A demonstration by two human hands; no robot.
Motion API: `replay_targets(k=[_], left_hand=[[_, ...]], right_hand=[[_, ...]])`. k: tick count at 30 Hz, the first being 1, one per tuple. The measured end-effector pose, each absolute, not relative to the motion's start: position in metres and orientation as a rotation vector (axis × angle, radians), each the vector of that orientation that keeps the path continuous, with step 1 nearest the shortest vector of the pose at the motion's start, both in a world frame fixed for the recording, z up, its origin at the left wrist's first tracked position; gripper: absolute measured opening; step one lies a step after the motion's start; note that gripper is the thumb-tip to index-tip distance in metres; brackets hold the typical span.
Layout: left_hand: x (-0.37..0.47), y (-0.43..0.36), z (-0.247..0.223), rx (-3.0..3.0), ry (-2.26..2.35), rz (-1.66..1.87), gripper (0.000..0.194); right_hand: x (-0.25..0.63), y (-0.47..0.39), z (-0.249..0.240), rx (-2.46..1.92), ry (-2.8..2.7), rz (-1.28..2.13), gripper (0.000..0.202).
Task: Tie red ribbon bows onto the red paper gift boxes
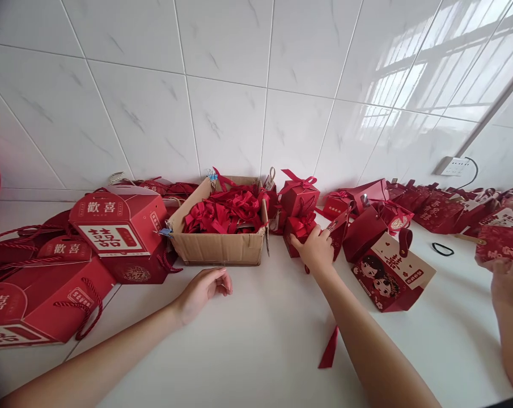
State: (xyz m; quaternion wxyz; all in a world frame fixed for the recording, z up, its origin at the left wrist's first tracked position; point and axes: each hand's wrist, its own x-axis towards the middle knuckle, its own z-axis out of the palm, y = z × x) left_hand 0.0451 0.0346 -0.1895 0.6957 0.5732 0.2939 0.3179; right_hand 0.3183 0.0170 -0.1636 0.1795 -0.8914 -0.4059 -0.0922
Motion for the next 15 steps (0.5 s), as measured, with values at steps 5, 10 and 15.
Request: replay_targets(k=[5,10,15], left_hand=[[0.045,0.032,-0.190,1.272,0.675,0.742,0.038],[0.045,0.032,-0.190,1.268,0.681,0.741,0.038],[0.045,0.033,-0.189,1.266,0.690,0.725,0.038]], right_hand=[[0.320,0.052,-0.164,-2.543,-1.046,-0.279,0.075],[0.317,0.061,-0.161,-2.547,-1.020,-0.312,0.076],[0.314,0.050,-0.147,-2.571,-1.136,-0.184,0.085]])
